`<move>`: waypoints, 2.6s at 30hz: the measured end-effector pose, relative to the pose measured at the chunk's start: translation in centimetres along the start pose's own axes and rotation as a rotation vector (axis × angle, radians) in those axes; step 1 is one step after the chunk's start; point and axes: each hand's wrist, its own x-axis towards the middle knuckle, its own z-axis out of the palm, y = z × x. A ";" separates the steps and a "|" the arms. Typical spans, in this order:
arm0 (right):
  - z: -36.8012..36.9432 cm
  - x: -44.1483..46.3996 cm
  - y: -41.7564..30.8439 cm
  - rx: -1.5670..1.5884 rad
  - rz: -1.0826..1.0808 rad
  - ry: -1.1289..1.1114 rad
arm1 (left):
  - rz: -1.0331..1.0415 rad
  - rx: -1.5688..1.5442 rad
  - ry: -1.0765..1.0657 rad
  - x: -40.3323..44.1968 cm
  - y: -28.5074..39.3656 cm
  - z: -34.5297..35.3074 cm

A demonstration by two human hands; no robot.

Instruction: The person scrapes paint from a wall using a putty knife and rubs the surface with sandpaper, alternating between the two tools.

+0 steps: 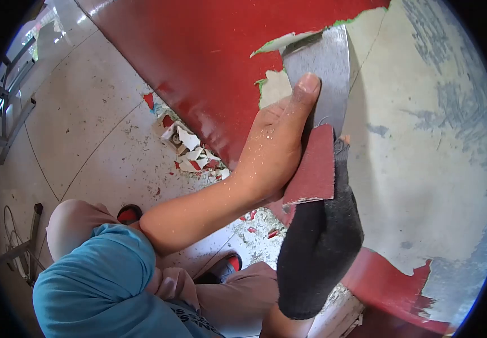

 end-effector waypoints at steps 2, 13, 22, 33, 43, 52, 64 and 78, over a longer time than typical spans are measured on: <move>-0.7 -0.5 -0.1 0.022 -0.040 0.008 | 0.065 0.039 0.024 -0.8 -0.6 1.3; -1.3 0.4 -0.4 -0.081 -0.165 0.040 | 0.071 0.172 -0.014 -0.4 1.0 1.3; -1.0 0.7 -0.7 -0.024 0.000 -0.006 | -0.074 0.164 -0.048 0.3 1.2 1.0; 0.0 1.0 -0.4 -0.058 -0.249 0.032 | 0.261 0.433 0.145 0.0 2.1 0.8; -1.6 -1.4 1.3 -0.228 -0.310 -0.046 | -0.039 -0.070 0.138 -2.5 -1.5 0.7; 0.2 -0.6 0.9 -0.021 -0.148 -0.056 | -0.027 -0.079 0.238 -2.0 -2.4 -0.1; 0.2 0.0 1.3 -0.279 -0.445 -0.008 | -0.081 -0.015 0.185 -2.1 -1.5 -0.2; -1.5 0.7 1.0 -0.022 -0.363 -0.333 | -0.128 -0.053 0.123 -1.7 -1.1 -1.6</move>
